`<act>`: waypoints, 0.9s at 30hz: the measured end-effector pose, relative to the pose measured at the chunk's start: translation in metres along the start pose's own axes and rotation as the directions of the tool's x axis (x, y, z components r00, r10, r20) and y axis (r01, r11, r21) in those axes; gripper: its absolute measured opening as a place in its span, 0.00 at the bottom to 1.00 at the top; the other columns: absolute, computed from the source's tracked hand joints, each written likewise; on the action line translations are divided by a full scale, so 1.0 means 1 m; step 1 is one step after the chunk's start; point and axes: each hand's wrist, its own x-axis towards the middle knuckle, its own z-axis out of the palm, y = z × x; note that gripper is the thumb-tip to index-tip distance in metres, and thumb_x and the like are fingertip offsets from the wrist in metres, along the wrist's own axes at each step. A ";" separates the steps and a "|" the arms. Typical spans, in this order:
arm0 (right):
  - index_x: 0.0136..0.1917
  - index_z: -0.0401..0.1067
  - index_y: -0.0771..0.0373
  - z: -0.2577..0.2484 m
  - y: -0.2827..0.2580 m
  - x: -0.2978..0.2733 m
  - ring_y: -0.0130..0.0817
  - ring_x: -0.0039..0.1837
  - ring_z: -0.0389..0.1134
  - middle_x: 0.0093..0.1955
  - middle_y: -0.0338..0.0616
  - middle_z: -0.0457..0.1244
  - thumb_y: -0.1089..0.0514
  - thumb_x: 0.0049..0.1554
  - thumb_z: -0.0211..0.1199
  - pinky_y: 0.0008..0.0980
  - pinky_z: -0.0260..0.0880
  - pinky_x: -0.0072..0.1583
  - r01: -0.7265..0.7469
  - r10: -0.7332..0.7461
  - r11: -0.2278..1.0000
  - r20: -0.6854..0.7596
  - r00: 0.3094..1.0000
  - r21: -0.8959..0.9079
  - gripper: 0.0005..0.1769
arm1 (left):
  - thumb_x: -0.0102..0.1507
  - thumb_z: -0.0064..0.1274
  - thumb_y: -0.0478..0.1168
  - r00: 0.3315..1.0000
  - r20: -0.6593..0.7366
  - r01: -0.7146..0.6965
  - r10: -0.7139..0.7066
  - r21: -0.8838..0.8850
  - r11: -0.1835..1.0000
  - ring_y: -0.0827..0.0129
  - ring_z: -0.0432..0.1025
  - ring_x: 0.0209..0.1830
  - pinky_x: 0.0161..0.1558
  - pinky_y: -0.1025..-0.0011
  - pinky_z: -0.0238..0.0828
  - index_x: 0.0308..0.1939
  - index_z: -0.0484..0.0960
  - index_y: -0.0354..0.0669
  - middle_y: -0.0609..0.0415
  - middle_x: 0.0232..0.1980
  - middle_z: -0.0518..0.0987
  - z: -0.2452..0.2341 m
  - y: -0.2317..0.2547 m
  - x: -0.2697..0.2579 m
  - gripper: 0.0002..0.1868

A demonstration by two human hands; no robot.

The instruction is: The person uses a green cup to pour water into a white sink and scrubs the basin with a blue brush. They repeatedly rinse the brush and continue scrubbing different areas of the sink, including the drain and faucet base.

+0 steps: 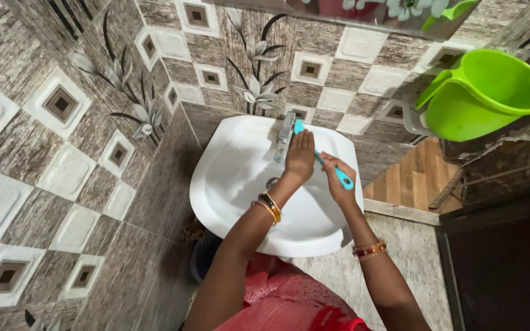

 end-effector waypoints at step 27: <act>0.56 0.78 0.67 -0.032 -0.051 -0.012 0.35 0.49 0.75 0.47 0.51 0.73 0.56 0.63 0.62 0.30 0.73 0.52 0.027 -0.035 0.952 -0.020 0.999 -0.306 0.14 | 0.58 0.53 0.39 0.952 -0.295 -0.157 0.081 -0.242 0.957 0.40 0.63 0.72 0.74 0.53 0.50 0.68 0.66 0.21 0.25 0.69 0.70 0.029 0.034 0.009 0.36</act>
